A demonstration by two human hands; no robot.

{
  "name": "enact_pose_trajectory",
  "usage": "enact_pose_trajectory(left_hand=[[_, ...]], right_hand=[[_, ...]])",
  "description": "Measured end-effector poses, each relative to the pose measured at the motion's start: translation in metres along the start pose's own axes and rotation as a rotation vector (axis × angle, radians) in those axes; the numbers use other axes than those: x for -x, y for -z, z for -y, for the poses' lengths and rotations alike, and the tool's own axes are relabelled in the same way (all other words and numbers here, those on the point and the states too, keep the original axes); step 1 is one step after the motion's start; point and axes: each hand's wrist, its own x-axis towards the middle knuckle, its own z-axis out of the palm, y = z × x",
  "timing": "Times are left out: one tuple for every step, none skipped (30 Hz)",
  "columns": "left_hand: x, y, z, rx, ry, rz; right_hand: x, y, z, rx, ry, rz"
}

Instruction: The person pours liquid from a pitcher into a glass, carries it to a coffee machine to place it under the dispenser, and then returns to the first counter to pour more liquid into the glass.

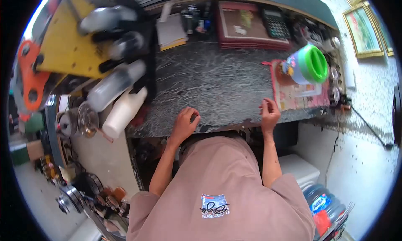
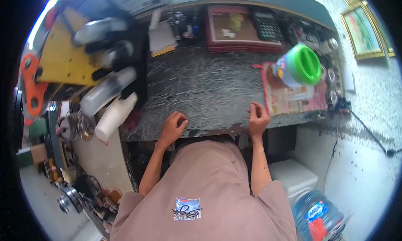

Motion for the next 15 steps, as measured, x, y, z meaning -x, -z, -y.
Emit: enact_pose_trajectory(left_hand=[[-0.008,-0.010,-0.006,0.002,-0.015,0.032],[-0.016,-0.018,-0.013,-0.021,-0.018,0.051],[-0.024,-0.027,-0.020,-0.045,-0.022,0.062],[-0.030,-0.036,-0.023,-0.044,-0.036,0.079],[-0.033,-0.044,-0.025,-0.101,-0.098,0.059],[-0.037,-0.051,-0.028,-0.159,-0.159,0.035],[-0.041,-0.055,-0.032,-0.163,-0.168,0.043],[-0.042,-0.058,-0.035,-0.227,-0.186,0.039],[-0.043,-0.060,-0.037,-0.293,-0.205,0.038],[-0.045,-0.061,-0.037,-0.302,-0.212,0.045],[-0.046,-0.060,-0.035,-0.263,-0.165,0.056],[-0.046,-0.060,-0.033,-0.223,-0.114,0.066],[-0.046,-0.060,-0.033,-0.225,-0.117,0.067],[-0.047,-0.059,-0.032,-0.196,-0.112,0.072],[-0.048,-0.058,-0.032,-0.165,-0.106,0.074]], right_hand=[[-0.009,0.029,-0.011,0.047,0.027,-0.099],[-0.019,0.057,-0.022,0.095,0.057,-0.193],[-0.031,0.082,-0.027,0.102,0.051,-0.218],[-0.046,0.103,-0.030,0.132,0.047,-0.314],[-0.060,0.123,-0.035,0.159,0.042,-0.408],[-0.079,0.143,-0.043,0.198,0.095,-0.446],[-0.100,0.161,-0.052,0.235,0.148,-0.479],[-0.124,0.182,-0.058,0.257,0.115,-0.489],[-0.144,0.194,-0.063,0.277,0.079,-0.500],[-0.161,0.198,-0.052,0.305,0.124,-0.520],[-0.178,0.201,-0.043,0.336,0.169,-0.537],[-0.204,0.207,-0.059,0.288,0.172,-0.556],[-0.231,0.218,-0.075,0.240,0.181,-0.572],[-0.251,0.224,-0.080,0.236,0.184,-0.574],[-0.268,0.226,-0.078,0.184,0.165,-0.450]])
